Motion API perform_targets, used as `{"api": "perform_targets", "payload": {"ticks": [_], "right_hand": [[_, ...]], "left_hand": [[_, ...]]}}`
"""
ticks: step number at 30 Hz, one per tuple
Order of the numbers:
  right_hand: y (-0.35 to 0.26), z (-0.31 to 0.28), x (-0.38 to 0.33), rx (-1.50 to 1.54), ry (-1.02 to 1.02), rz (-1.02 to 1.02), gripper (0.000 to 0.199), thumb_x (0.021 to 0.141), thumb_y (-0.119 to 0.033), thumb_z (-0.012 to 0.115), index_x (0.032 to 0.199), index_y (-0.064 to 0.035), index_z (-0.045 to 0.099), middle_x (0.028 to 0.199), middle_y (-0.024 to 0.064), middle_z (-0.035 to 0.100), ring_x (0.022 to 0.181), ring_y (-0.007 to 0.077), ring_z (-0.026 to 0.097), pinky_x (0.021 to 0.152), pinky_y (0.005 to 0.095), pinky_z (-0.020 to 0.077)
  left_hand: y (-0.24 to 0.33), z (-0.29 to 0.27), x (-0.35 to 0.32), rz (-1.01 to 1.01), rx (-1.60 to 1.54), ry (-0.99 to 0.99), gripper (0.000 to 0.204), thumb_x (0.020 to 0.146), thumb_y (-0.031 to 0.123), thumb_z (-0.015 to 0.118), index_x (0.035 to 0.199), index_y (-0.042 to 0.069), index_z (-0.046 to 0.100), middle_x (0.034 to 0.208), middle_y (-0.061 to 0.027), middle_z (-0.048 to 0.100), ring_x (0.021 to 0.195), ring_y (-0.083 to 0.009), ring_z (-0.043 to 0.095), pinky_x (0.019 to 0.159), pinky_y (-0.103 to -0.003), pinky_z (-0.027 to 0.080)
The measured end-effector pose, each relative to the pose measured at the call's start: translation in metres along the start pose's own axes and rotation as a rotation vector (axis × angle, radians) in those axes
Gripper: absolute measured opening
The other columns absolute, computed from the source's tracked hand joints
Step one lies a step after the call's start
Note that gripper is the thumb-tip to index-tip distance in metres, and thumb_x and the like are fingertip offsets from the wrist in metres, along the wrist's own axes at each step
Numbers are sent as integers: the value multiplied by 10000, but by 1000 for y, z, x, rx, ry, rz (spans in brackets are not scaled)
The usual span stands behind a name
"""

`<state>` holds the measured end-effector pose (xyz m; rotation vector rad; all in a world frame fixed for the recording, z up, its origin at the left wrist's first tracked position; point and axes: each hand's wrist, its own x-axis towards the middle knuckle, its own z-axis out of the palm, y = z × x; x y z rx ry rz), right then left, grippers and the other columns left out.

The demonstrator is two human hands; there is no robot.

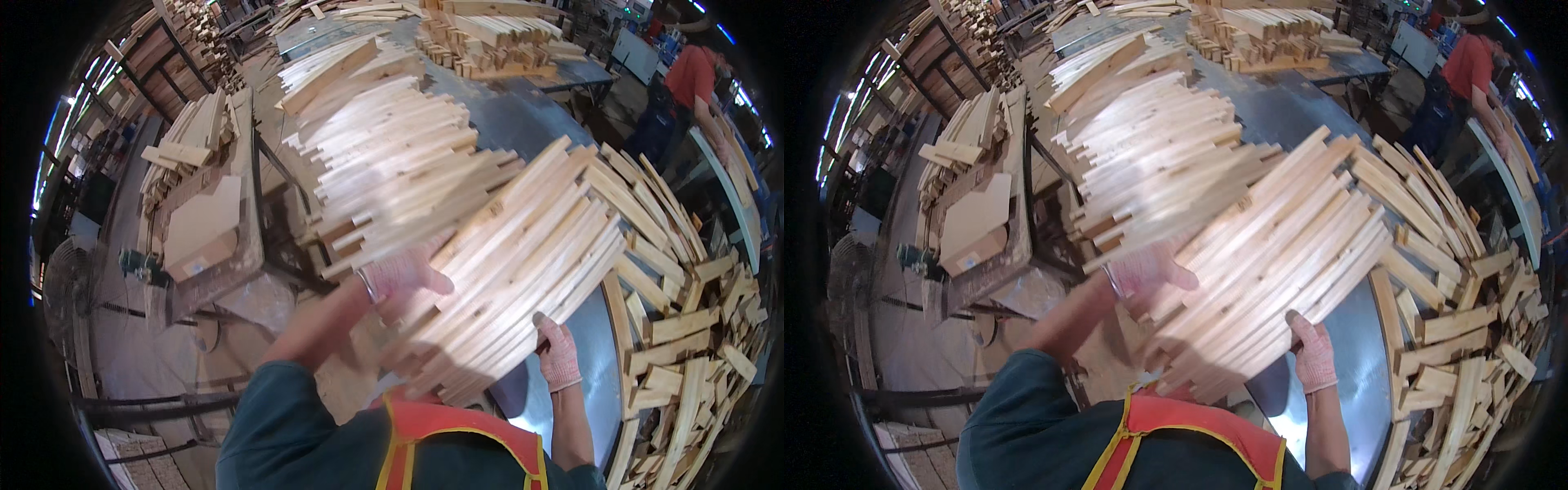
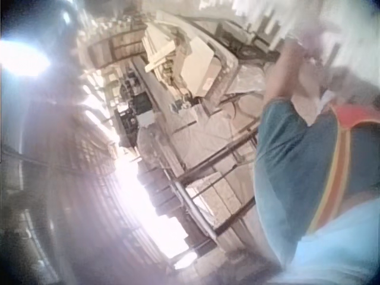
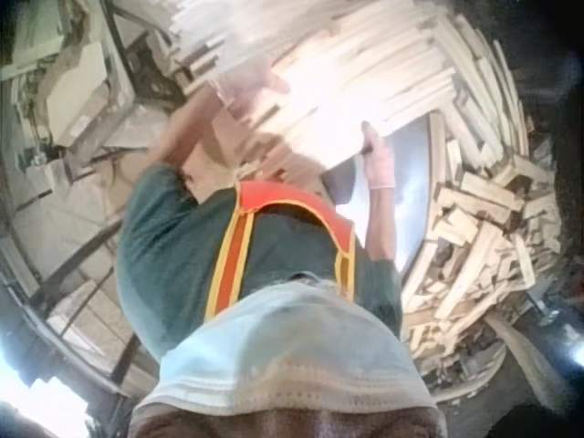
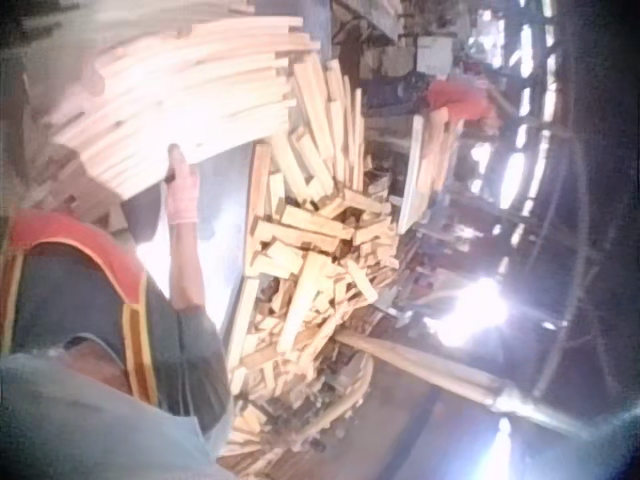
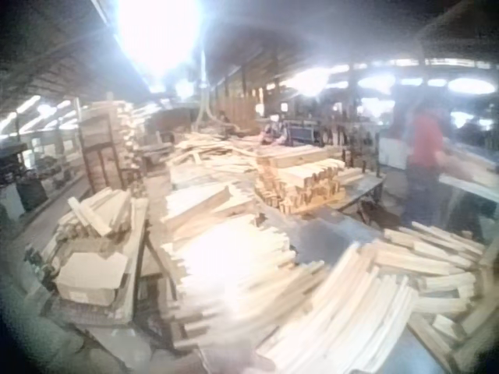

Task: The person repeatedly picks up small wooden planks from a large pile on a metal table and places them into a separate, organized stack. The worker handles the wood pieces one by one or in small groups, maintaining a continuous sorting rhythm.

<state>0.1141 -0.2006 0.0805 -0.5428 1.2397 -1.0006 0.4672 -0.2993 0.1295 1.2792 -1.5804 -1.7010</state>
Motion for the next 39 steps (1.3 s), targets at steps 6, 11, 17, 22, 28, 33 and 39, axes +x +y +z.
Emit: {"api": "perform_targets", "payload": {"ticks": [6,11,17,22,28,33,39], "right_hand": [[-56,234,145,202,-219,8,450,942,-208,749,1311,21,629,1213,122,694,1102,253,669,978,414,555],[-66,385,270,292,-199,78,421,919,-274,794,1207,7,668,1091,132,715,918,254,696,834,362,612],[-7,476,388,-33,-416,180,452,982,-236,721,1376,-67,579,1057,38,642,806,126,586,710,332,545],[-29,404,316,-509,-398,-77,512,999,-240,682,1449,-66,511,1080,52,613,904,228,621,817,328,609],[27,73,171,-643,538,-535,820,986,-164,736,1646,-35,267,1503,123,538,1372,237,520,1150,374,446],[92,34,65,-421,640,139,917,951,-436,752,1624,-23,285,1334,184,629,1181,254,631,992,360,527],[115,89,75,-338,305,70,1139,845,-642,781,1563,59,242,1346,196,643,1183,260,633,1028,331,482]], "left_hand": [[33,-269,55,117,66,5,1161,690,115,873,1660,40,240,1679,-175,329,1515,-251,340,1251,-344,271],[59,-435,95,-182,107,173,1044,792,256,865,1651,96,294,1645,-154,406,1467,-265,422,1207,-358,354],[2,-524,198,-669,1114,399,926,882,623,639,1611,117,372,1633,-201,415,1454,-382,467,1180,-471,395],[-52,-503,156,-332,1454,943,884,932,612,628,1599,83,389,1604,-183,440,1463,-379,426,1192,-462,381],[-109,-362,1,178,1120,1098,707,914,237,751,1536,36,482,1539,-273,462,1437,-450,427,1184,-525,366],[-213,-221,-91,-208,20,1083,686,1025,445,629,1537,33,428,1533,-173,464,1379,-347,449,1170,-462,343],[-229,-117,-77,-481,-1224,649,559,996,617,612,1283,138,614,1139,-85,651,1042,-269,611,912,-419,515]]}}
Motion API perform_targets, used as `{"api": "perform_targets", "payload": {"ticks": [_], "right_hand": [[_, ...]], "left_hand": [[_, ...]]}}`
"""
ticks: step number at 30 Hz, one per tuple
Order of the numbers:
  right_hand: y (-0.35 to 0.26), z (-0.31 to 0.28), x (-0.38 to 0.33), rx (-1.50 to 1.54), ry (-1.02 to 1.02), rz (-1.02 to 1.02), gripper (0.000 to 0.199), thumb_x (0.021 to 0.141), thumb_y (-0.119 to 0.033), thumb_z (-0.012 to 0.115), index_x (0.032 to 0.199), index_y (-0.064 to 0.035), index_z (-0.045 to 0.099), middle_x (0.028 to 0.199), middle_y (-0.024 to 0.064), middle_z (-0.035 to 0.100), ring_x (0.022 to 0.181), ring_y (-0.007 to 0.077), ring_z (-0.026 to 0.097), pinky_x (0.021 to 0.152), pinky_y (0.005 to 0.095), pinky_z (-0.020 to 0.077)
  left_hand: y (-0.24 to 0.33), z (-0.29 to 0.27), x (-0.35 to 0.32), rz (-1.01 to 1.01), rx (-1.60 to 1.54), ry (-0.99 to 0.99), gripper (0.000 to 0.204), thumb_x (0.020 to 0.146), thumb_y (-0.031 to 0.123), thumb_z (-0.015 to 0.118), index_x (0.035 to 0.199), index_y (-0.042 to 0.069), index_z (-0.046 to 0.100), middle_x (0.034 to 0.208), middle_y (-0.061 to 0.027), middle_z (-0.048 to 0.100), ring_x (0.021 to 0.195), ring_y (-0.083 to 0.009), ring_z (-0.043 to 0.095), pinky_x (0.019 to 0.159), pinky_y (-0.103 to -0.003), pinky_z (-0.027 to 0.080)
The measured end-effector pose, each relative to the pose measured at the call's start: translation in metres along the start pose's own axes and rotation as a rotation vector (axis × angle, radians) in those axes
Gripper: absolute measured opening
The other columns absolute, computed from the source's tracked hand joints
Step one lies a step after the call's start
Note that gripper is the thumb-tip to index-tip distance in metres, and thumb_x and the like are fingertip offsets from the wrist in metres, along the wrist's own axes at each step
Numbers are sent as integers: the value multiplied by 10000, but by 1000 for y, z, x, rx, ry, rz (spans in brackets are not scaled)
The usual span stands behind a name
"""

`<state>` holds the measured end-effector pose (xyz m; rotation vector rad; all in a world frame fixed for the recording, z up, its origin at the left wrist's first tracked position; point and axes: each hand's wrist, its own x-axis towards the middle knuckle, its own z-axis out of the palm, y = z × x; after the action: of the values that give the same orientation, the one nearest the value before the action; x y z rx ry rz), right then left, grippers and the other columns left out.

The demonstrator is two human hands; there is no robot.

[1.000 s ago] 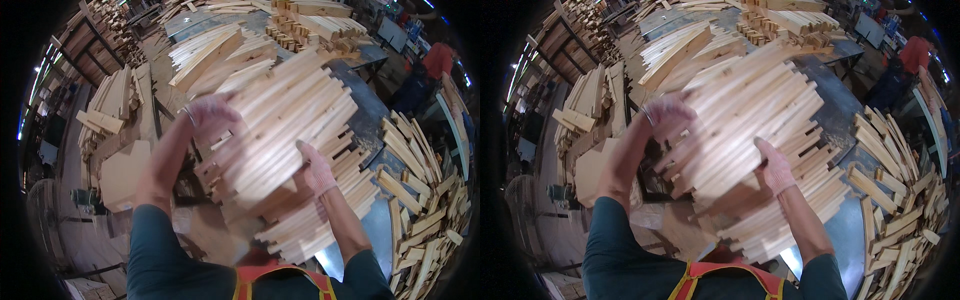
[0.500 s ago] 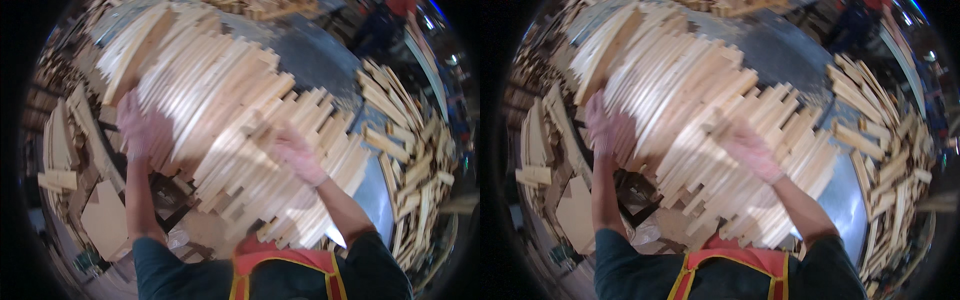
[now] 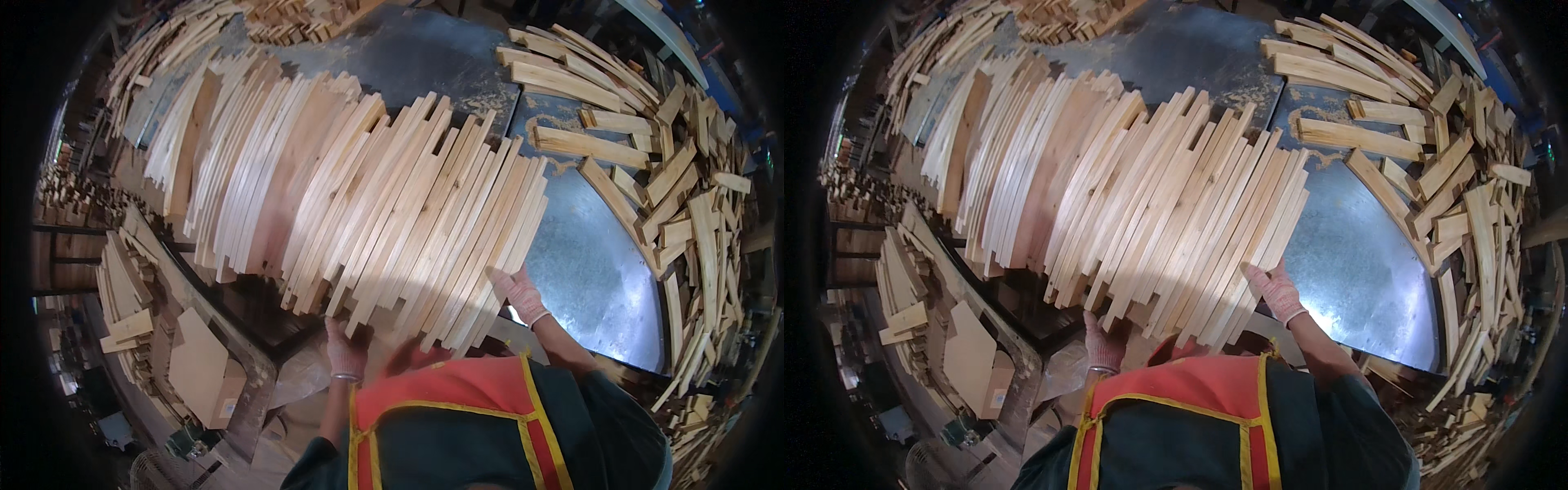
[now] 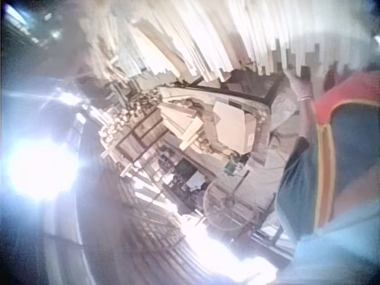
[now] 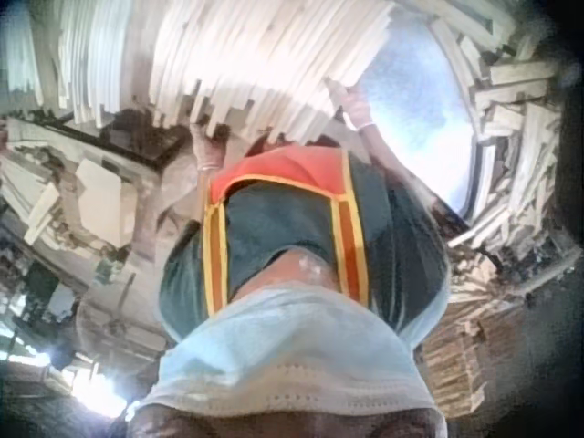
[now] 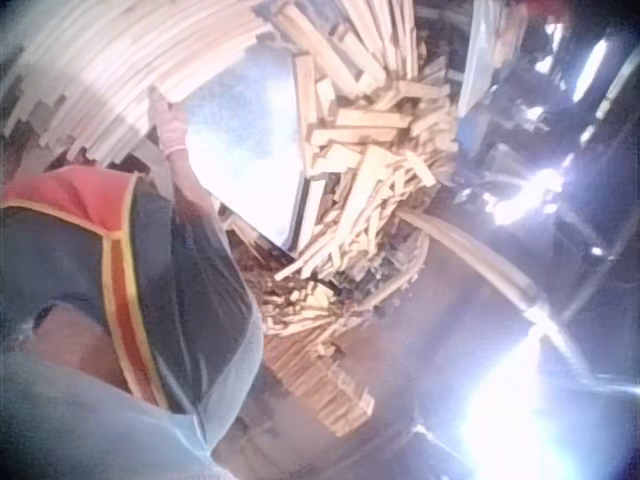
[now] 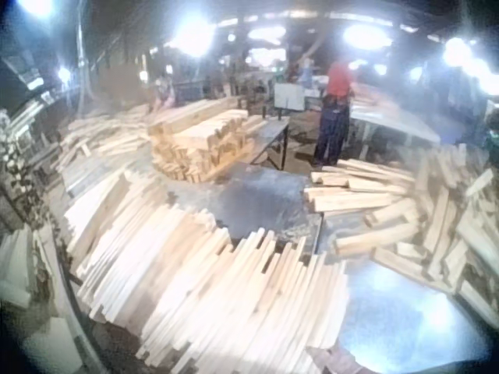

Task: The person repeatedly picks up small wooden planks from a large pile on a metal table and places them into a separate, organized stack. The worker handles the wood pieces one by one or in small groups, maintaining a continuous sorting rhythm.

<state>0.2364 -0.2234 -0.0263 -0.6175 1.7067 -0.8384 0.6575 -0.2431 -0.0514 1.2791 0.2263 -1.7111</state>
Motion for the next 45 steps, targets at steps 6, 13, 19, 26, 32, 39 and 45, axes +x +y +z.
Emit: {"api": "perform_targets", "payload": {"ticks": [6,13,19,26,32,39,45], "right_hand": [[19,-49,9,-92,-45,-40,1175,806,-656,806,1528,80,243,1309,243,660,1235,303,621,1056,359,469],[-35,-70,-2,-174,-21,146,888,824,-483,846,1409,83,493,1251,214,699,1142,288,671,966,380,528],[-7,-90,16,340,-219,255,559,814,-229,863,1249,37,633,976,107,719,810,201,662,690,331,526],[-106,-71,47,386,-140,23,467,817,-211,863,1162,19,649,924,54,679,771,132,606,696,306,515],[-292,-54,213,405,-156,-236,464,985,-262,689,1341,30,628,1255,81,722,1093,160,697,943,294,556],[-344,17,414,722,-209,-363,243,996,-223,660,1202,-94,656,1168,29,704,1071,179,656,954,351,542],[-312,74,353,455,-218,-299,658,1007,-194,719,1576,-46,424,1474,106,592,1317,219,583,1109,374,476]], "left_hand": [[0,10,-42,-39,1157,-317,470,1026,464,629,1344,119,609,1050,-67,670,911,-267,650,877,-372,538],[-48,150,-33,-14,874,-692,900,860,155,812,1622,153,334,1479,-69,552,1340,-221,544,1054,-358,473],[-33,176,-62,211,1269,-704,1073,737,130,916,1601,86,282,1435,-123,584,1307,-229,564,1078,-364,482],[21,232,-11,125,1257,-688,1232,740,158,954,1654,36,138,1435,-149,589,1268,-226,597,1025,-347,530],[131,438,132,-209,609,-922,661,983,102,676,1554,42,349,1296,-234,657,1064,-321,703,866,-421,622],[238,660,308,379,1322,-381,488,1048,409,606,1365,42,658,1349,-134,689,1105,-237,686,948,-350,536],[248,660,327,889,2402,-491,613,925,360,699,1386,-25,577,1330,-257,647,1151,-404,641,993,-422,513]]}}
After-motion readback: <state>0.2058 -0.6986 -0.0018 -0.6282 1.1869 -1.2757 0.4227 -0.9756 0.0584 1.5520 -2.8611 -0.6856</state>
